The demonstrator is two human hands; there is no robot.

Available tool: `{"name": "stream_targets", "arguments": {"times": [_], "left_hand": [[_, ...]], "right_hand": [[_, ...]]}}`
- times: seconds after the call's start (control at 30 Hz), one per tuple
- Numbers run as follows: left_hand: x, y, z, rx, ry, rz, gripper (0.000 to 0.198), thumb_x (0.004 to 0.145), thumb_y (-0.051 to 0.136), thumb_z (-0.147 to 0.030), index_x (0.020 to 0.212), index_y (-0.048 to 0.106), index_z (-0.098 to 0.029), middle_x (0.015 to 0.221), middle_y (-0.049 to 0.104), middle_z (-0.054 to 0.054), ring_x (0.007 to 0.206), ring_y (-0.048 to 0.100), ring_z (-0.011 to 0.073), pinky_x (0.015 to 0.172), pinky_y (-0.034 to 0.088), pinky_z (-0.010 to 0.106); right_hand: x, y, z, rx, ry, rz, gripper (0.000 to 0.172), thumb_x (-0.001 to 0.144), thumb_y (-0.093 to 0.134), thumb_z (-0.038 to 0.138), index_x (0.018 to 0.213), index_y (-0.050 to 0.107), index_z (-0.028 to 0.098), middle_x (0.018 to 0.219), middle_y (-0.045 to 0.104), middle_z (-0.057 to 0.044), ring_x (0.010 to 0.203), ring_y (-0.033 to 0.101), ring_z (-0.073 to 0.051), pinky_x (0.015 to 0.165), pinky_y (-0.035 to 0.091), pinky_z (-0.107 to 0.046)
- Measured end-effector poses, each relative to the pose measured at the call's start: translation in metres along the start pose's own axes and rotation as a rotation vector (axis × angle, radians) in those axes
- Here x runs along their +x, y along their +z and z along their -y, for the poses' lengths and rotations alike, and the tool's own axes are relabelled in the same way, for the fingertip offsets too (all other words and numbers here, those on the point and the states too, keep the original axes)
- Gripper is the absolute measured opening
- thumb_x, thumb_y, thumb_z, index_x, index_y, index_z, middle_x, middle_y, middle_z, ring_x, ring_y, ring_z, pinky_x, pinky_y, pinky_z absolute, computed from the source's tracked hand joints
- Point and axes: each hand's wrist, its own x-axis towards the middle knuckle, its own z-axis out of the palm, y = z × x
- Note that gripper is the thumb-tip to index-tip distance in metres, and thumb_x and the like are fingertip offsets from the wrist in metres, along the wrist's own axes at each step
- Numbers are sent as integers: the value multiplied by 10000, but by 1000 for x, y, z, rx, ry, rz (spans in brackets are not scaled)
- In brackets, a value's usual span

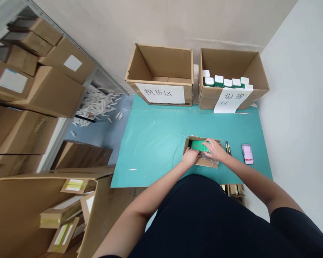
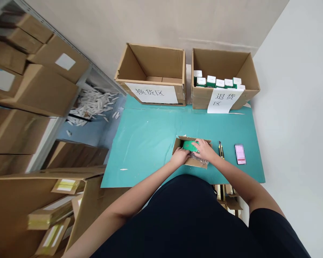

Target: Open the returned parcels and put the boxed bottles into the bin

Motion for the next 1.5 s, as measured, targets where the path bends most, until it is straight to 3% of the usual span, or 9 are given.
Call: {"name": "stream_targets", "arguments": {"times": [0.1, 0.3, 0.63, 0.87, 1.1, 1.33, 1.5], "left_hand": [[5, -1, -4, 9, -9, 12, 269, 982, 532, -313, 904, 749, -174, 903, 742, 131, 1002, 646, 280, 970, 370, 425], [11, -8, -7, 52, -23, 77, 323, 995, 474, -308, 988, 760, -158, 929, 750, 153, 970, 666, 287, 881, 415, 410], [0, -9, -4, 45, -15, 86, 389, 990, 492, -463, 1064, 739, -172, 1068, 741, 134, 1032, 674, 283, 935, 474, 387], [-3, -7, -4, -57, -101, -5, 380, 977, 537, -448, 1140, 697, -144, 1130, 673, 155, 1124, 616, 291, 959, 478, 372], [-4, -9, -8, -53, -109, 34, 343, 967, 560, -424, 1107, 715, -152, 1078, 714, 143, 1057, 660, 279, 911, 497, 365], [-4, -2, -8, -40, -122, 28, 360, 983, 506, -430, 1003, 742, -158, 1011, 740, 138, 1030, 667, 271, 910, 499, 377], [-5, 0, -6, -55, -118, 42, 368, 991, 491, -419, 981, 752, -161, 992, 746, 142, 1038, 663, 277, 909, 496, 376]], "right_hand": [[7, -7, 0, 33, -8, -37, 460, 888, 647, 303, 1333, 557, 234, 1314, 537, -167, 1216, 541, -344, 1027, 478, -557], [18, -13, -1, 52, -28, -94, 308, 900, 639, 316, 1189, 626, 209, 1296, 558, -168, 1216, 548, -333, 1036, 475, -547], [30, -37, -4, 93, -75, -80, 212, 902, 643, 335, 1084, 669, 229, 1301, 583, -148, 1217, 545, -323, 1049, 458, -541], [21, -27, -5, 174, 73, -159, 376, 861, 677, 360, 1214, 611, 250, 1374, 521, -137, 1303, 514, -319, 1099, 431, -529], [17, -25, 0, 233, 173, -187, 572, 821, 723, 400, 1337, 525, 253, 1381, 526, -136, 1338, 499, -313, 1139, 403, -511], [11, -15, -4, 289, 252, -279, 415, 814, 708, 383, 1198, 622, 250, 1328, 571, -122, 1288, 542, -299, 1131, 408, -495], [6, -24, -6, 395, 326, -358, 332, 789, 719, 394, 1083, 664, 251, 1304, 610, -109, 1255, 569, -295, 1119, 417, -494]]}}
